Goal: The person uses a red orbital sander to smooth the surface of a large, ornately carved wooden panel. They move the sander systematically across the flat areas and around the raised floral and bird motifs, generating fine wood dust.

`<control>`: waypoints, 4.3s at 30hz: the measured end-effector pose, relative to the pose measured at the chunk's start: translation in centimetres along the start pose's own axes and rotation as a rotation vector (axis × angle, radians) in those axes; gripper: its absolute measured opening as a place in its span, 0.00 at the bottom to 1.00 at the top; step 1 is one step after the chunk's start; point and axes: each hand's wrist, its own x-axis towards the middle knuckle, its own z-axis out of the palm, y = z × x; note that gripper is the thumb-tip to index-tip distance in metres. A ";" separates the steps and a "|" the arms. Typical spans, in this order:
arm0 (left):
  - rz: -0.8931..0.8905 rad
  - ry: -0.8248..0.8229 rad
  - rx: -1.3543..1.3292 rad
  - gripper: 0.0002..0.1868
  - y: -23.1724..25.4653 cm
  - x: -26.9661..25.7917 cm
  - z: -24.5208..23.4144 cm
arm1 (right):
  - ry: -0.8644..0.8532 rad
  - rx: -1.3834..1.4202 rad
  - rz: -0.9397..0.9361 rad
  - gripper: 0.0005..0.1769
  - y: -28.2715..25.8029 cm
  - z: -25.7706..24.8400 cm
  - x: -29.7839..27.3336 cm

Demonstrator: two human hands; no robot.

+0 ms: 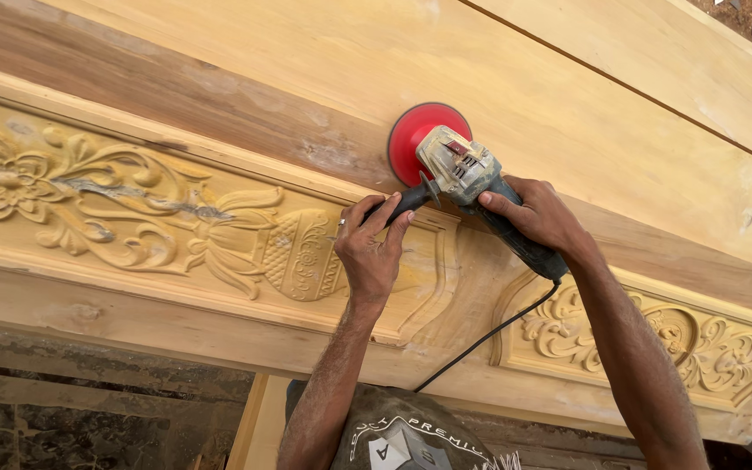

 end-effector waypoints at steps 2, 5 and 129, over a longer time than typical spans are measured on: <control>-0.007 -0.021 0.001 0.17 0.2 -0.9 1.1 | 0.011 0.044 -0.027 0.43 1.4 -0.3 -0.6; -0.007 -0.055 -0.005 0.17 0.8 -2.2 2.9 | 0.035 0.060 -0.096 0.43 3.7 -0.9 -1.5; 0.118 -0.259 0.076 0.16 17.1 -35.7 50.6 | 0.078 0.168 -0.007 0.41 62.7 -18.5 -18.1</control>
